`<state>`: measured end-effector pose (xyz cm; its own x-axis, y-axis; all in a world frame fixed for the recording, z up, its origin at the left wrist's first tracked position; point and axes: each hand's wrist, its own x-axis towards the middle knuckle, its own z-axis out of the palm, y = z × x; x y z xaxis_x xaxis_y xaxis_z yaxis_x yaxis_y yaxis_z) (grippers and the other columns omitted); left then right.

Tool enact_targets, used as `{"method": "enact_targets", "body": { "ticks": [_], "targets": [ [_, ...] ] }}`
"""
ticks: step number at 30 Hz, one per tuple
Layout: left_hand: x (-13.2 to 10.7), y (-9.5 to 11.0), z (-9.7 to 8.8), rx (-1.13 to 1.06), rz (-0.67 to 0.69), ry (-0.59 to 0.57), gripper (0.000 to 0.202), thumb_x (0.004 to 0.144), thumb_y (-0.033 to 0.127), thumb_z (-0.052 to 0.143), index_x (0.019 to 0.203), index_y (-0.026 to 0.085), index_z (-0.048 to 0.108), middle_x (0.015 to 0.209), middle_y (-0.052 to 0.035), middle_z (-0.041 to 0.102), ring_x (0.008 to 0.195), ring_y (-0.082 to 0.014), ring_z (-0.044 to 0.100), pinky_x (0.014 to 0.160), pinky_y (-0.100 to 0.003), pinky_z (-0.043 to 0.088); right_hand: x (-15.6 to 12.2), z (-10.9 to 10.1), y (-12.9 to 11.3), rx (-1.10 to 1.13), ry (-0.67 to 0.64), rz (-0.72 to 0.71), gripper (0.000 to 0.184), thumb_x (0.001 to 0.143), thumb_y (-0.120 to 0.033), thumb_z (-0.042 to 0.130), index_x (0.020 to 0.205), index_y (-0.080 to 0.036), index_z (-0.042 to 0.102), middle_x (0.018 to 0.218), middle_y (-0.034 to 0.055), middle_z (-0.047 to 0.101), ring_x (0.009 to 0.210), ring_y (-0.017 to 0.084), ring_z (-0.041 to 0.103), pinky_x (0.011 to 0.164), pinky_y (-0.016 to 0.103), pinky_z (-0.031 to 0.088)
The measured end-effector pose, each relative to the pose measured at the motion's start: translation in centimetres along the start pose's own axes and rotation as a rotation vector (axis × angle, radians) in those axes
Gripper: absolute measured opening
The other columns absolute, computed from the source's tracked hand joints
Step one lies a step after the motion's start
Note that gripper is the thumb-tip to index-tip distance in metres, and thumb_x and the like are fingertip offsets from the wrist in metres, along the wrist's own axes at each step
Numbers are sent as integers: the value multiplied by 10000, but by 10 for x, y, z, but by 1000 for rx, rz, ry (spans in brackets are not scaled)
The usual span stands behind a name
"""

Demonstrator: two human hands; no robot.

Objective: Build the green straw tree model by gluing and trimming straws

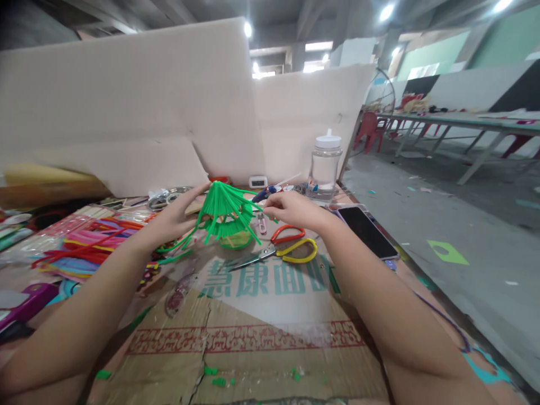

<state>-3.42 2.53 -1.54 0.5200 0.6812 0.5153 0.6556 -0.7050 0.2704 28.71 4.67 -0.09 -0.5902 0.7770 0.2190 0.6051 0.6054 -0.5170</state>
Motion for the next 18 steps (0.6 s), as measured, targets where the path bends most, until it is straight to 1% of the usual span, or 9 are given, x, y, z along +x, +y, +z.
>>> {"method": "enact_targets", "body": {
  "ticks": [3, 5, 7, 9, 10, 12, 15, 17, 18],
  "targets": [
    [2, 5, 4, 17, 41, 22, 711, 907, 365, 620, 1529, 268, 289, 1544, -120, 413, 1400, -288, 419, 1167, -475, 330, -1, 8, -15, -28, 88, 34, 341, 881, -538, 586, 920, -204, 642, 898, 54, 724, 784, 200, 643, 664, 311, 444],
    [4, 13, 9, 26, 43, 47, 766, 866, 431, 675, 1518, 283, 303, 1509, -126, 443, 1381, -299, 432, 1154, -490, 343, -1, 15, -23, -82, 87, 59, 406, 825, -554, 658, 1019, -199, 628, 969, 81, 726, 813, 227, 659, 672, 330, 467],
    [6, 24, 14, 24, 13, 88, 799, 835, 453, 705, 1511, 286, 312, 1451, -134, 471, 1340, -302, 461, 1124, -491, 381, 0, 21, -26, -129, 49, 44, 503, 804, -494, 703, 1189, -189, 592, 1125, 125, 704, 921, 269, 669, 754, 375, 501],
    [6, 34, 14, 18, 17, 75, 842, 826, 420, 716, 1528, 277, 274, 1443, -139, 447, 1339, -298, 453, 1116, -477, 394, 2, 26, -23, -130, 35, 10, 534, 831, -382, 688, 1305, -185, 542, 1273, 150, 648, 1078, 298, 643, 894, 423, 499],
    [5, 38, 13, 14, 32, 52, 871, 823, 409, 719, 1540, 275, 243, 1453, -140, 433, 1351, -297, 439, 1123, -473, 388, 4, 28, -20, -114, 42, -1, 522, 847, -328, 667, 1331, -189, 530, 1319, 146, 625, 1147, 299, 619, 954, 435, 483],
    [3, 45, 7, 5, 55, -2, 919, 811, 417, 731, 1553, 285, 205, 1490, -137, 403, 1383, -305, 406, 1143, -481, 365, 8, 31, -12, -65, 78, -1, 482, 868, -255, 629, 1337, -195, 536, 1341, 127, 621, 1208, 282, 597, 1012, 439, 466],
    [0, 45, -2, -26, 62, -65, 903, 819, 463, 716, 1553, 303, 216, 1554, -123, 361, 1425, -323, 362, 1170, -504, 324, 12, 34, -4, -16, 151, 34, 422, 885, -228, 604, 1304, -184, 570, 1312, 115, 646, 1173, 256, 624, 1006, 432, 484],
    [-1, 41, -4, -99, 39, -42, 789, 877, 475, 641, 1541, 301, 253, 1553, -108, 387, 1406, -306, 400, 1160, -488, 344, 12, 34, -1, 5, 176, 68, 386, 894, -222, 596, 1278, -181, 588, 1296, 111, 656, 1156, 243, 635, 1001, 426, 491],
    [-1, 37, -3, -143, 16, -6, 714, 912, 469, 590, 1531, 293, 281, 1532, -104, 421, 1376, -290, 442, 1143, -473, 370, 12, 33, -1, 15, 173, 77, 375, 896, -225, 598, 1269, -185, 593, 1287, 109, 661, 1155, 237, 636, 1001, 421, 492]
  ]
}}
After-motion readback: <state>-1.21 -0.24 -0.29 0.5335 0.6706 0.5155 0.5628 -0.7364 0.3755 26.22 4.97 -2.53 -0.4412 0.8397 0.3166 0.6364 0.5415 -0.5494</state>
